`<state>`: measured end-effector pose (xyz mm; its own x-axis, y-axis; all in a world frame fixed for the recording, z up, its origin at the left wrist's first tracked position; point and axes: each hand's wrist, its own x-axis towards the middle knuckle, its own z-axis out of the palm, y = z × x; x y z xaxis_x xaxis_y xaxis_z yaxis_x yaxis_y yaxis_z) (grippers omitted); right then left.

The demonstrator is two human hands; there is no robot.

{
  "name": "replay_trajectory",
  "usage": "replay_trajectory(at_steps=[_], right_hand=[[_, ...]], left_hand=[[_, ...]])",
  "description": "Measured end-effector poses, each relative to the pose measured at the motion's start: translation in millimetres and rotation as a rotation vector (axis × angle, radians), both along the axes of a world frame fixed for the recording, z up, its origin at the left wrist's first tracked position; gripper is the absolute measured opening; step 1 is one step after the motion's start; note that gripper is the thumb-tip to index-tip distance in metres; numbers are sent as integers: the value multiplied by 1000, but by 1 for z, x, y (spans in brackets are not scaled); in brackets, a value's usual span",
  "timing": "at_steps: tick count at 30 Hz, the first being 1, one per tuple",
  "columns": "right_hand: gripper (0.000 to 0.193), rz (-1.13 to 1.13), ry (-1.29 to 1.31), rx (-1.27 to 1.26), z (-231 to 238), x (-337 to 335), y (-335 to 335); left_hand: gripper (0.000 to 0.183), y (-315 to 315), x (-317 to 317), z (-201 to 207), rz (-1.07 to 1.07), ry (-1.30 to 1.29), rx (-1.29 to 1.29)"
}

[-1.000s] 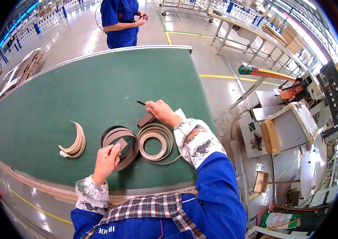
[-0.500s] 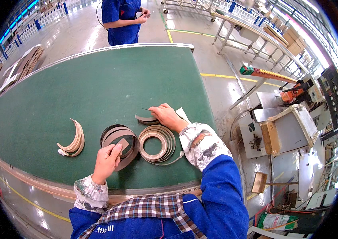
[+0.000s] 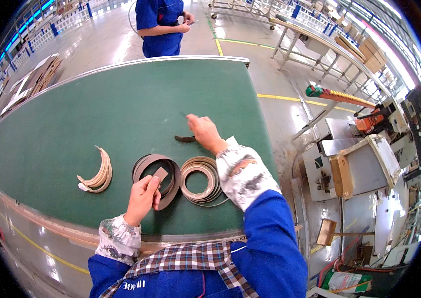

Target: The person repeatedly picks up flexible curved strips from a green worktable, aligns them, and stacks them into neat piles. They occasionally wipe the strips with a white cloth and adjust the stacks. A coworker stands nearby but does not assist with the task.

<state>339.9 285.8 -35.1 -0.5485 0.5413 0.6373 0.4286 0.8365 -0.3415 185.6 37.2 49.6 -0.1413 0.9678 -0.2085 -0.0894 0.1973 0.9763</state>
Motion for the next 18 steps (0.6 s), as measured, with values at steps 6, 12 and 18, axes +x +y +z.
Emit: replay_trajectory(at_steps=[6, 12, 18], right_hand=[[18, 82, 3, -746, 112, -8, -126], [21, 192, 188, -773, 120, -6, -157], [14, 250, 780, -1205, 125, 24, -103]], left_hand=[[31, -5, 4, -3, -114, -45, 110], [28, -7, 12, 8, -303, -142, 199], [29, -9, 7, 3, -382, -230, 223]])
